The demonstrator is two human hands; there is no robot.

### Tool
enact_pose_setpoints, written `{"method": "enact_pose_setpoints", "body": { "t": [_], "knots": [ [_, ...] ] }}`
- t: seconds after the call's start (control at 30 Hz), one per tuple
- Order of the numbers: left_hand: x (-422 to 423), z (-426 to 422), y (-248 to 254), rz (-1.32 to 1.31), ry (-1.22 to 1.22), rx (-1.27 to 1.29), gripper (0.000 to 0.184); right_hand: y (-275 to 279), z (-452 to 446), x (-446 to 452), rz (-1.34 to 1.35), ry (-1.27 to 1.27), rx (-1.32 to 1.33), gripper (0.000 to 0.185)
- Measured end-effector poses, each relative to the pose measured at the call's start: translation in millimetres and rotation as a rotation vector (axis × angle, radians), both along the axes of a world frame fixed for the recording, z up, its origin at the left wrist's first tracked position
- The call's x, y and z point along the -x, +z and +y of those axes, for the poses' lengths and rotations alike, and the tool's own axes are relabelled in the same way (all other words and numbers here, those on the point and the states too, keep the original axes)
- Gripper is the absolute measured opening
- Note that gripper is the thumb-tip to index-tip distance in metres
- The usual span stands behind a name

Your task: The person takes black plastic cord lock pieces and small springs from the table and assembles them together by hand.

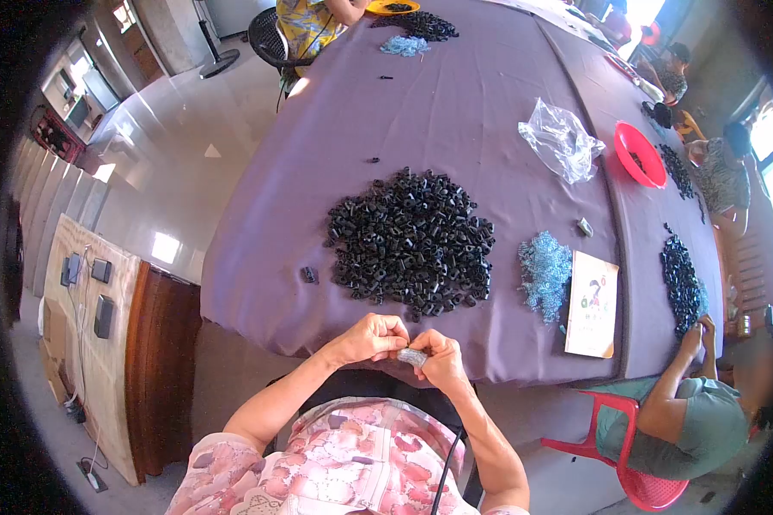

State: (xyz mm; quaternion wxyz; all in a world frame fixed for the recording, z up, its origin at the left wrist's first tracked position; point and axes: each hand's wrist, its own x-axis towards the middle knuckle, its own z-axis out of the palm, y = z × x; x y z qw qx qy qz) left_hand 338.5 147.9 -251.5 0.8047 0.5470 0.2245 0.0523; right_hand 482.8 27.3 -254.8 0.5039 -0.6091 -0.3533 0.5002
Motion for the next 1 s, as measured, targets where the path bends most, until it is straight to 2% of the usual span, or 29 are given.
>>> {"method": "enact_pose_setpoints", "body": {
  "t": [0.37,0.57,0.67,0.77,1.0],
  "knots": [
    [1,5,2,-0.025,-0.069,-0.004,0.005,-2,-3,-2,-0.044,0.034,-0.002,0.011],
    [-2,2,3,0.032,-0.094,-0.221,0.004,9,-1,-1,-0.162,0.090,0.075,0.010],
    [-2,0,-3,-0.029,-0.029,-0.130,0.004,6,0,1,-0.149,0.055,0.110,0.010],
    [-1,0,5,0.035,-0.013,-0.065,0.005,4,1,3,-0.139,0.010,0.055,0.012],
    [1,0,0,-0.014,0.010,-0.057,0.008,2,0,5,-0.097,-0.005,0.007,0.013]
  ]
}}
